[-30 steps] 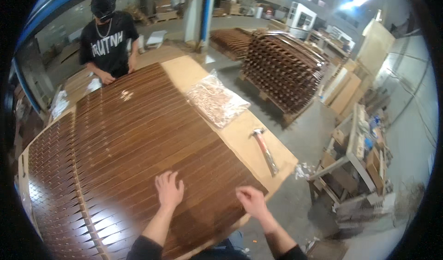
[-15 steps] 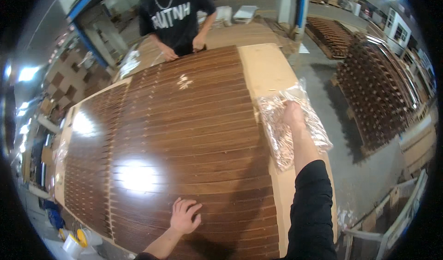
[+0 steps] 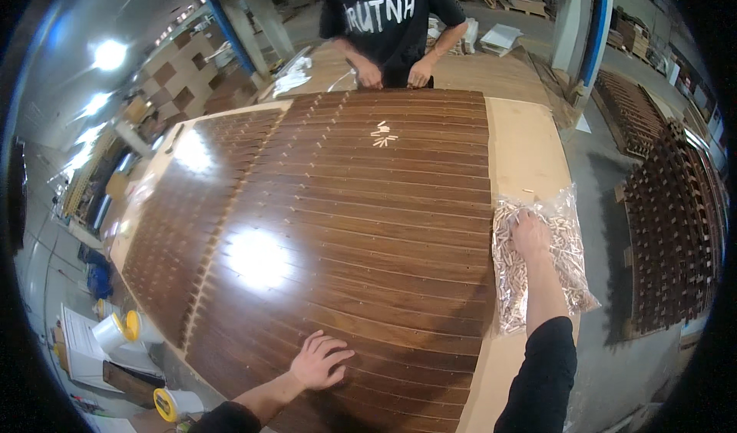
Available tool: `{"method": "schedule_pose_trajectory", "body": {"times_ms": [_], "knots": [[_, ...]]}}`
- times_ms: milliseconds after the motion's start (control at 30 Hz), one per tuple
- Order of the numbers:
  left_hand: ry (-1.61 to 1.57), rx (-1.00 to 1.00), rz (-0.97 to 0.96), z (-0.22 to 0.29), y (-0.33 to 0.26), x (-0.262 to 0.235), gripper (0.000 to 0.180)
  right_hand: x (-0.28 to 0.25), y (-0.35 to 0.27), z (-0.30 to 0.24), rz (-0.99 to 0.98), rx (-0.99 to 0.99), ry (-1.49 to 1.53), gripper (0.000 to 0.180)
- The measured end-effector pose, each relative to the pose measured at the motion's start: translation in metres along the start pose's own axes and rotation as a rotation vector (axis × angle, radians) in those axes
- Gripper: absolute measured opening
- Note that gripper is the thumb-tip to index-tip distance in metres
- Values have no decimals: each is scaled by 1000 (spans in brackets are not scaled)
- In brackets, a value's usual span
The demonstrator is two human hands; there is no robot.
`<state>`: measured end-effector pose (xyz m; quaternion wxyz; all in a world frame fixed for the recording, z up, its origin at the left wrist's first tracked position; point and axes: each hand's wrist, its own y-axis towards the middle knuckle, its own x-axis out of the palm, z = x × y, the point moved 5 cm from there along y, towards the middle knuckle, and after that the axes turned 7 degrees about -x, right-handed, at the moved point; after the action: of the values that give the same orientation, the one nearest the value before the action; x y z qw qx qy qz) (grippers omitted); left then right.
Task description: Two people assemble wooden panels by hand, picking up wooden pegs from the table and inserting them into pre-drilled holes across the dark wooden slats.
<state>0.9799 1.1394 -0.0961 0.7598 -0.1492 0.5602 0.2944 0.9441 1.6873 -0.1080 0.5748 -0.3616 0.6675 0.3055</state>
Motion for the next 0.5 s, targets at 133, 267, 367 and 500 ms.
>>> {"method": "schedule_pose_trajectory", "body": {"times_ms": [133, 267, 367, 500], "knots": [[-16, 15, -1, 3, 2, -4, 41, -24, -2, 1, 76, -113, -91, 33], [-15, 33, 0, 7, 3, -4, 42, -31, 0, 24, 74, -67, -156, 33], [-28, 13, 10, 5, -5, -8, 42, -49, -14, 21, 242, 36, 132, 32], [-52, 28, 11, 1, -5, -3, 43, -15, -45, 109, 396, 372, 1187, 32]]}}
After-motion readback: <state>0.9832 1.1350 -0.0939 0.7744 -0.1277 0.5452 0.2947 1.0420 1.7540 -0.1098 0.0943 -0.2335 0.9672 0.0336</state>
